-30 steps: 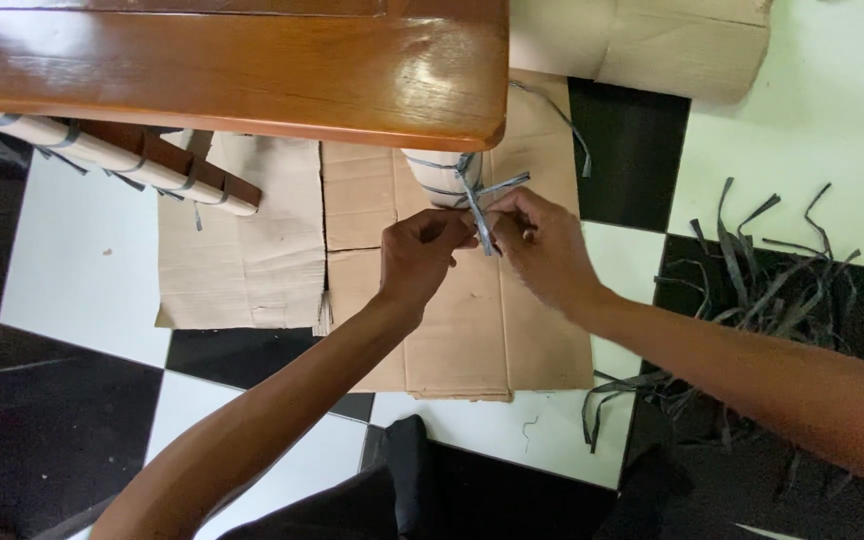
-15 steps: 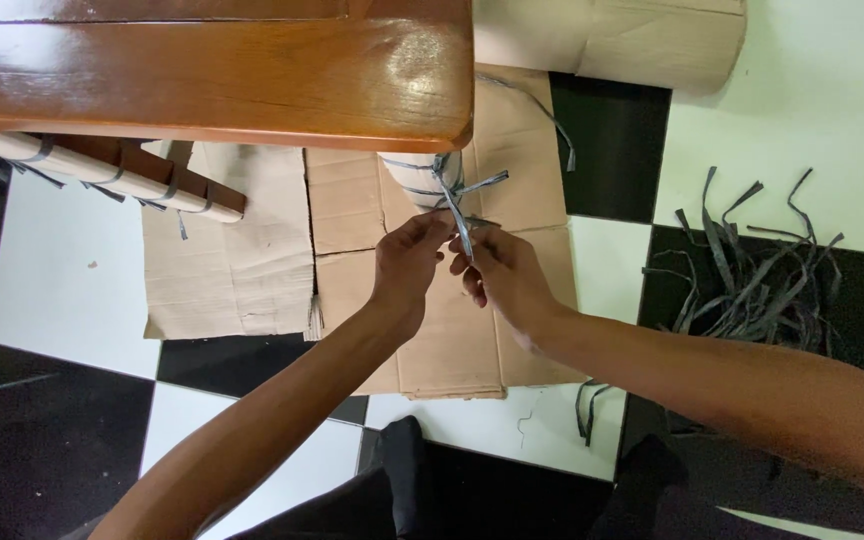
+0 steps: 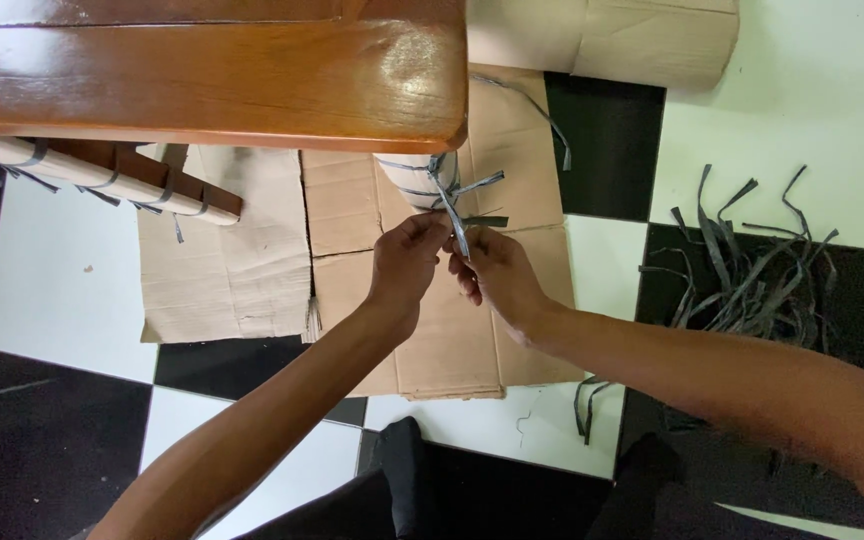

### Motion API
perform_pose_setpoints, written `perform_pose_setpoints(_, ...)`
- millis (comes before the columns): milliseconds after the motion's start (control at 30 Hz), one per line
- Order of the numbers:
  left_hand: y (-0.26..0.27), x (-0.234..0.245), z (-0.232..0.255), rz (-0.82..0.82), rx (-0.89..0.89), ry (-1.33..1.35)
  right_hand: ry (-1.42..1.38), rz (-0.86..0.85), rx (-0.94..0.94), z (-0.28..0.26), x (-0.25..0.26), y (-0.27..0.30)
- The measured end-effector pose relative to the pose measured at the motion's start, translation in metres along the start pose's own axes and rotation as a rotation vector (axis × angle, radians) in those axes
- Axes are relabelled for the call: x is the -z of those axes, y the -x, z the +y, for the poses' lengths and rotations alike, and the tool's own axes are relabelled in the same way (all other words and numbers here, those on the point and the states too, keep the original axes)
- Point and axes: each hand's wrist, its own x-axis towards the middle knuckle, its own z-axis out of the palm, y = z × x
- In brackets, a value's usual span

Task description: Wrapping furniture legs with protective paper and securing them with plastic ties

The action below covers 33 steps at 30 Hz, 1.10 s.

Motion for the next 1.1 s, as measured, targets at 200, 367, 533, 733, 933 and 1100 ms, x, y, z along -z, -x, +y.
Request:
perform_pose_setpoints(200, -0.006, -0.003, -0.013, 0.041, -0.028, -0.007, 0.158, 0.049, 0.135, 0.012, 0.01, -0.018)
perform_pose_setpoints(367, -0.002, -0.003, -0.009, 0.069, -0.015, -0.037, 0.22, 0.117, 0.148, 0.003, 0.008, -0.013)
perform_pose_setpoints(533, -0.014, -0.001, -0.019, 0.02, 0.06, -0.041, 0.226, 0.138, 0.164, -0.008, 0.004, -0.017)
perform_pose_setpoints(733, -0.01, -0.002, -0.017, 0.01, 0.043, -0.032, 0.204, 0.121, 0.213, -0.001, 0.007, -0.027)
perform_pose_setpoints(933, -0.006, -0.003, -0.011, 0.045, -0.001, -0.114, 0.176, 0.071, 0.191, -0.008, 0.005, -0.017)
perform_pose_setpoints(1100, -0.011, -0.002, -0.022, 0.067, -0.064, -0.156, 0.184, 0.063, 0.155, -0.016, 0.007, -0.015)
